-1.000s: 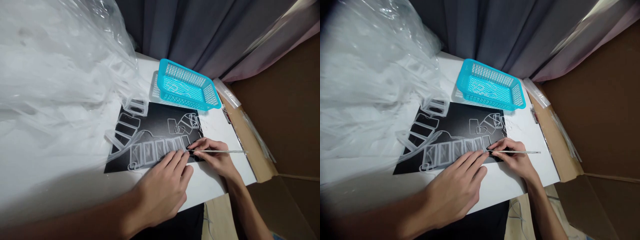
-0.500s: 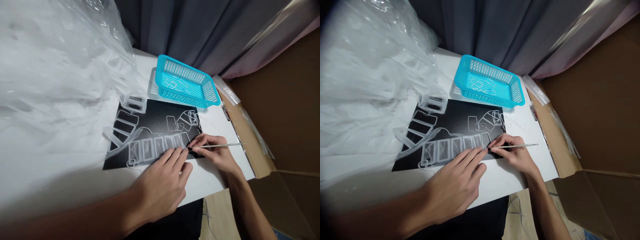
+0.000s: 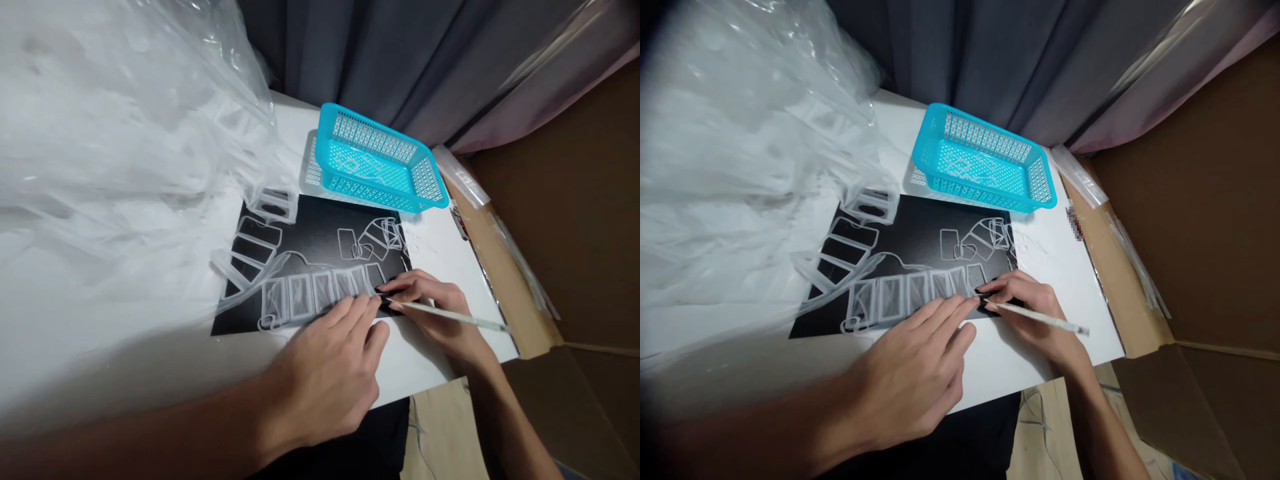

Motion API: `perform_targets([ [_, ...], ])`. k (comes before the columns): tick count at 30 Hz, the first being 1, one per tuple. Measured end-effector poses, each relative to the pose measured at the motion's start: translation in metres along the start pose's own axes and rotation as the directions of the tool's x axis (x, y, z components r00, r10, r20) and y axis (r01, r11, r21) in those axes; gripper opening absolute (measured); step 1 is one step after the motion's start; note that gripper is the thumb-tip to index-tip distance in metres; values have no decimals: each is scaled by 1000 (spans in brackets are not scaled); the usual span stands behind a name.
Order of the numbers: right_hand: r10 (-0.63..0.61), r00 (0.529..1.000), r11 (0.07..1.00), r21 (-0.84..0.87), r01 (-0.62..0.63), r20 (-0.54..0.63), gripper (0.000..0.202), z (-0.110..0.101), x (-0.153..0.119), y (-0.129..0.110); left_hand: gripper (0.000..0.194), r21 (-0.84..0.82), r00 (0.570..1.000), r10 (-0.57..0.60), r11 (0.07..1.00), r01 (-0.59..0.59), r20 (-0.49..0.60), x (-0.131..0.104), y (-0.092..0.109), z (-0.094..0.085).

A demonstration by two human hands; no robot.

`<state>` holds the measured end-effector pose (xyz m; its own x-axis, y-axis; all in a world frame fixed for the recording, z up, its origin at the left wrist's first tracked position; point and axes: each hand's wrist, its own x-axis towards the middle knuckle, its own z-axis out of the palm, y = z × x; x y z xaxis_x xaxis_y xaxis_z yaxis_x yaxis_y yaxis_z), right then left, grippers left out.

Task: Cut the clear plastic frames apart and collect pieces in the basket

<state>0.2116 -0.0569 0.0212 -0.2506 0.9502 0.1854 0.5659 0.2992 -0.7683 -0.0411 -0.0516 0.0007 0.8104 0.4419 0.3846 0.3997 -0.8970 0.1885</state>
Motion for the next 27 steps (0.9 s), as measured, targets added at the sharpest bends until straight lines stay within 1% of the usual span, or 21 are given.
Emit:
perform_targets([
  [3,-125,992,985,-120,121,-26,18,6,-11,2,34,-8,1000,-3,1000,3,-5,0,1,-3],
  [7,-286,958,921,-274,278,10,29,12,-16,-1,36,-26,1000,-4,1000,4,3,1,0,-6],
  [11,-395,919,834,-419,358,-3,31,16,-12,1,39,-54,1000,14,998,-13,13,2,-2,-8],
  [13,-442,897,808,-433,398,0,31,17,-11,5,38,-67,1000,4,998,-3,9,2,-2,-8],
  [14,-444,896,812,-424,400,-4,32,18,-11,7,36,-73,1000,-5,997,5,7,2,-1,-8],
  [16,-399,916,857,-374,356,-42,32,19,-11,10,34,-85,1000,-17,996,18,10,2,-1,-7],
  [19,-256,962,938,-263,224,-92,28,18,-10,10,38,-88,1000,-22,996,23,5,2,0,-7],
  [21,-205,969,960,-220,172,-135,23,18,-7,7,39,-83,1000,-23,996,24,6,2,0,-6],
  [24,-126,973,975,-206,86,-191,17,16,-1,2,37,-70,1000,-23,997,23,2,2,0,-6],
  [27,-50,966,983,-185,3,-252,15,15,6,2,36,-57,1000,-18,998,18,-7,1,1,-6],
])
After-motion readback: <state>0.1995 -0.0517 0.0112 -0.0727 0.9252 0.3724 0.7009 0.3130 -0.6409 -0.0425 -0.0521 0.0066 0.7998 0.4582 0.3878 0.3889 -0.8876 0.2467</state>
